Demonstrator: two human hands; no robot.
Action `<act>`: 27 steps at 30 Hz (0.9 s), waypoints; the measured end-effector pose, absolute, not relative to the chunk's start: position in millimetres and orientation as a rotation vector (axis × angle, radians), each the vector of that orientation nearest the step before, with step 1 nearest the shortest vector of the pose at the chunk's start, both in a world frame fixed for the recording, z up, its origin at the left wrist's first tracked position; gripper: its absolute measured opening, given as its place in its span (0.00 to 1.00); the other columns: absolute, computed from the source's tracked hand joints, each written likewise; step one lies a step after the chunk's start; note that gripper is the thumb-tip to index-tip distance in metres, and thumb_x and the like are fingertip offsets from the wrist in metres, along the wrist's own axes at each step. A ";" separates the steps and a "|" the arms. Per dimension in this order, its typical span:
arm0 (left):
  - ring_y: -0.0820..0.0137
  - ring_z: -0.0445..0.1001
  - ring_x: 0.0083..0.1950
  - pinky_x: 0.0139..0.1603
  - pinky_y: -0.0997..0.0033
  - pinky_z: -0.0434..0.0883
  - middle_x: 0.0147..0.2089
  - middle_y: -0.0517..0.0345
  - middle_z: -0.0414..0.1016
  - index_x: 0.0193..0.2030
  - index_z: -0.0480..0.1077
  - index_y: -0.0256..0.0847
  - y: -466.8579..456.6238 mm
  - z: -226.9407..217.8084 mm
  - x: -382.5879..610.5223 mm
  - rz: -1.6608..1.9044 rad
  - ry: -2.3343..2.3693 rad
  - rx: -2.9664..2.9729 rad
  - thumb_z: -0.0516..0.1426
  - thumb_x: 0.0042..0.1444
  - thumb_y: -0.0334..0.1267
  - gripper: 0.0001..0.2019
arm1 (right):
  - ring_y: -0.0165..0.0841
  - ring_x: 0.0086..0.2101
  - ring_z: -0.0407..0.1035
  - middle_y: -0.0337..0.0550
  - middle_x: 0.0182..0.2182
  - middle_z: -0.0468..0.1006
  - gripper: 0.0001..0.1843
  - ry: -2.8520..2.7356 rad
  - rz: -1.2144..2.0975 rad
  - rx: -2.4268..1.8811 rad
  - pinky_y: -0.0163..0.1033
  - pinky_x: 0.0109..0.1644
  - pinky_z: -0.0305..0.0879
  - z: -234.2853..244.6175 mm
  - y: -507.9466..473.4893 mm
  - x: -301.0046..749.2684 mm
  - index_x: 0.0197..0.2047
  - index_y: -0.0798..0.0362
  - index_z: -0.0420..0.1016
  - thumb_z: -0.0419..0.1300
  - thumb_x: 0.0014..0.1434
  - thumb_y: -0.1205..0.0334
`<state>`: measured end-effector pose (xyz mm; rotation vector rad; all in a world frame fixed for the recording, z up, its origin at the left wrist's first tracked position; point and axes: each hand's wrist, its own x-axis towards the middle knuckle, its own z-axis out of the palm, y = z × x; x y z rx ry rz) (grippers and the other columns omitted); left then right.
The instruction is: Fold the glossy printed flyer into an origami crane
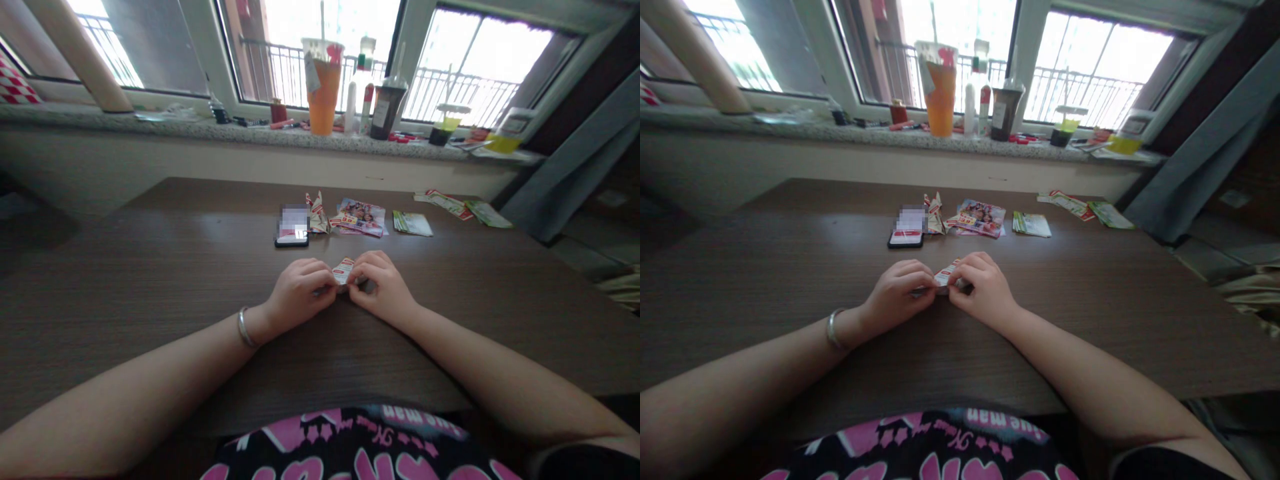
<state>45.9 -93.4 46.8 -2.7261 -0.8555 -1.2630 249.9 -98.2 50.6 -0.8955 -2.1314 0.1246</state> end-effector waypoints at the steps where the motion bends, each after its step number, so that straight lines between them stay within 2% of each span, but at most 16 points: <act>1: 0.72 0.71 0.32 0.36 0.71 0.69 0.30 0.58 0.75 0.28 0.70 0.40 -93.5 46.9 46.0 -1.269 -0.857 -2.724 0.57 0.54 0.31 0.05 | 0.37 0.40 0.68 0.41 0.33 0.75 0.07 -2.132 0.125 -0.908 0.45 0.46 0.66 50.4 -98.4 250.0 0.30 0.49 0.72 0.62 0.49 0.70; 27: 0.73 0.70 0.32 0.35 0.73 0.68 0.30 0.59 0.73 0.29 0.69 0.39 -91.3 42.6 43.9 -1.409 -0.872 -2.699 0.58 0.53 0.28 0.04 | 0.37 0.39 0.67 0.42 0.33 0.74 0.06 -2.112 0.103 -0.980 0.43 0.46 0.65 47.4 -98.2 253.0 0.29 0.50 0.73 0.62 0.49 0.71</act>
